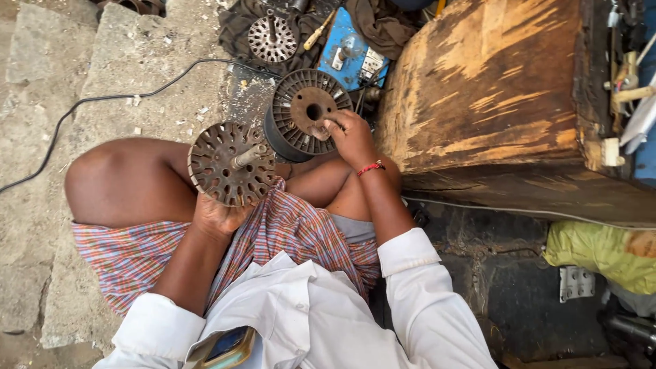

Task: The person sits on the ground assembling an electric motor rotor, fitting a threaded shaft through a die-cast fan/rotor disc and pressing parts together by hand. They handle several rotor discs and spacers, then use a hammer to tap the shaft into place on the assembly.

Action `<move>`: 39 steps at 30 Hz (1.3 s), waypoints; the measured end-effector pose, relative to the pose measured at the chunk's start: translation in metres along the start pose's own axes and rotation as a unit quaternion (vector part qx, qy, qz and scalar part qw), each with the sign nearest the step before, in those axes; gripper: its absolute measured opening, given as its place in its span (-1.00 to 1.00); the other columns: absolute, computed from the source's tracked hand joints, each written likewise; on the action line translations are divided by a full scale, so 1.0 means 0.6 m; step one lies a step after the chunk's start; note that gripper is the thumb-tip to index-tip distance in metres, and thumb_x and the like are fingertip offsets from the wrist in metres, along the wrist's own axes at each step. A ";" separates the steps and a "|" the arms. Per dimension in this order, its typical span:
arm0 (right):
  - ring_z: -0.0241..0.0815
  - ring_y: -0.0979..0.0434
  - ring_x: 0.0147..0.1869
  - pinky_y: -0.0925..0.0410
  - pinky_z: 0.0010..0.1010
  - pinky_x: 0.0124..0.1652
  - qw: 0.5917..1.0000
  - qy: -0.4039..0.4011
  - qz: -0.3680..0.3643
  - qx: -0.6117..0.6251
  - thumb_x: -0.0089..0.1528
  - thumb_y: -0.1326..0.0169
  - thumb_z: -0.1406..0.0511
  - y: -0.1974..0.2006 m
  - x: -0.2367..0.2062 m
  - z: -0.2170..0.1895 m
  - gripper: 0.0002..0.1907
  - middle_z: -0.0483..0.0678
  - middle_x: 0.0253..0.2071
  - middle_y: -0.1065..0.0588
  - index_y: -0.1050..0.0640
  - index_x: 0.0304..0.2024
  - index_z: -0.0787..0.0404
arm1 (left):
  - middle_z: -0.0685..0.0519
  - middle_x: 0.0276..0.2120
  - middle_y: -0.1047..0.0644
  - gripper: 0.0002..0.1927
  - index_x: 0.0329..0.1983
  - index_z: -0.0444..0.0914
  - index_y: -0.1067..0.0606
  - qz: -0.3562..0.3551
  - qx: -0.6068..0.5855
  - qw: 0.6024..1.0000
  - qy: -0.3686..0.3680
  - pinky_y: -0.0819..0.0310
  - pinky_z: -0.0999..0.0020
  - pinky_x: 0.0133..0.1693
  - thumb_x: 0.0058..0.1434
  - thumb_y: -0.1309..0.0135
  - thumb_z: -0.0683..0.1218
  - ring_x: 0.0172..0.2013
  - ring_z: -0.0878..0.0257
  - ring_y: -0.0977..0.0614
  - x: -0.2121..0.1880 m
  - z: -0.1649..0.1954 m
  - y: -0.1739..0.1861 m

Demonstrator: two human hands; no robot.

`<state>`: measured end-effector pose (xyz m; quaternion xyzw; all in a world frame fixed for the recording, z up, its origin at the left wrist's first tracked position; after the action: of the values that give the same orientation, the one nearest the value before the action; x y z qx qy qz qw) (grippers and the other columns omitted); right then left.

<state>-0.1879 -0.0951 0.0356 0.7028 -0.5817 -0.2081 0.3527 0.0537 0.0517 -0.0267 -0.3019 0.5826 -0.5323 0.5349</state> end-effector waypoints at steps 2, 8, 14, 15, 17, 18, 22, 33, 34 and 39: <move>-0.15 -0.64 0.02 -0.45 -0.36 0.01 0.995 -0.047 0.026 0.088 0.33 -0.13 0.30 0.013 -0.002 0.030 -0.80 -0.03 -0.07 -0.63 -0.65 -0.02 0.17 | -0.05 0.20 -0.51 -0.47 0.32 -0.21 -0.42 -0.014 -0.011 1.000 -0.007 -0.46 -0.04 0.25 0.39 -0.06 0.13 0.20 0.02 -0.55 0.001 0.002 -0.008; -0.17 -0.58 0.13 -0.44 -0.35 0.08 0.898 -0.097 -0.068 0.424 0.39 -0.13 0.28 -0.005 -0.056 -0.036 -0.63 -0.06 0.10 -0.60 -0.54 0.24 0.19 | -0.10 0.18 -0.52 -0.45 0.30 -0.26 -0.41 0.015 0.009 1.000 0.019 -0.49 0.03 0.17 0.34 -0.09 0.11 0.15 0.03 -0.57 0.008 -0.012 -0.004; -0.17 -0.42 0.40 -0.31 -0.32 0.32 0.938 0.141 -0.109 0.298 0.27 -0.28 0.27 -0.007 -0.088 -0.258 -0.41 -0.04 0.33 -0.44 -0.42 0.33 0.16 | -0.05 0.18 -0.53 -0.43 0.32 -0.27 -0.42 -0.051 0.040 0.997 0.028 -0.53 0.10 0.12 0.30 -0.17 0.05 0.12 0.10 -0.60 0.011 -0.030 -0.019; -0.14 -0.42 0.44 -0.28 -0.28 0.39 0.949 0.194 -0.076 0.238 0.28 -0.28 0.28 -0.002 -0.091 -0.287 -0.44 -0.01 0.33 -0.46 -0.47 0.31 0.19 | -0.03 0.18 -0.53 -0.45 0.31 -0.24 -0.42 -0.030 0.052 0.998 0.028 -0.52 0.12 0.14 0.31 -0.16 0.05 0.13 0.12 -0.59 0.011 -0.031 -0.012; -0.18 -0.49 0.39 -0.39 -0.33 0.34 0.933 0.160 -0.102 0.307 0.35 -0.26 0.27 -0.019 -0.090 -0.308 -0.60 -0.07 0.29 -0.48 -0.53 0.22 0.18 | 0.02 0.17 -0.53 -0.50 0.29 -0.20 -0.42 0.009 0.078 0.996 0.029 -0.50 0.15 0.16 0.33 -0.14 0.06 0.13 0.16 -0.58 0.011 -0.031 -0.001; -0.20 -0.53 0.30 -0.41 -0.35 0.27 0.934 0.134 -0.100 0.315 0.35 -0.26 0.27 -0.024 -0.088 -0.310 -0.65 -0.08 0.20 -0.52 -0.57 0.17 0.18 | 0.02 0.15 -0.54 -0.50 0.27 -0.19 -0.42 0.016 0.081 0.996 0.031 -0.51 0.15 0.13 0.33 -0.12 0.08 0.12 0.16 -0.59 0.012 -0.030 -0.001; -0.21 -0.63 0.06 -0.46 -0.43 0.09 0.945 0.148 -0.065 0.284 0.31 -0.28 0.25 -0.011 -0.084 -0.325 -0.74 -0.10 0.00 -0.61 -0.63 0.02 0.18 | 0.04 0.12 -0.54 -0.50 0.27 -0.17 -0.42 0.044 0.149 0.987 0.029 -0.52 0.15 0.07 0.36 -0.05 0.15 0.08 0.18 -0.59 0.010 -0.013 -0.010; -0.19 -0.64 0.12 -0.49 -0.42 0.11 0.949 0.198 -0.114 0.218 0.26 -0.30 0.21 0.020 -0.040 -0.376 -0.67 -0.07 0.07 -0.61 -0.62 0.03 0.16 | -0.01 0.15 -0.52 -0.11 0.37 -0.17 -0.38 0.046 0.094 0.993 0.048 -0.47 0.01 0.05 0.34 0.31 0.55 0.08 0.08 -0.56 0.011 0.041 -0.121; -0.17 -0.63 0.14 -0.48 -0.41 0.13 0.945 0.212 -0.127 0.212 0.26 -0.30 0.21 0.021 -0.036 -0.380 -0.66 -0.06 0.10 -0.60 -0.61 0.05 0.16 | -0.03 0.17 -0.51 -0.09 0.40 -0.20 -0.37 0.032 0.086 0.995 0.040 -0.45 0.01 0.08 0.36 0.28 0.57 0.11 0.06 -0.55 0.011 0.051 -0.130; -0.18 -0.58 0.19 -0.47 -0.33 0.18 0.939 0.160 -0.122 0.278 0.31 -0.25 0.22 0.063 0.022 -0.311 -0.64 -0.09 0.12 -0.56 -0.58 0.13 0.15 | -0.11 0.20 -0.47 0.01 0.40 -0.23 -0.34 0.019 0.157 0.987 -0.026 -0.41 -0.14 0.14 0.21 0.19 0.61 0.14 -0.04 -0.51 0.021 0.120 -0.150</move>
<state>-0.0791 -0.0635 0.1888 0.8627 -0.4618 0.0357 0.2032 0.0993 -0.0040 0.0641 -0.2168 0.4834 -0.5984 0.6010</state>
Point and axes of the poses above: each hand's wrist, its own x-axis towards the middle knuckle, its own y-axis out of the back of the hand, z = x × y, the point moved 9 cm from there along x, towards the middle knuckle
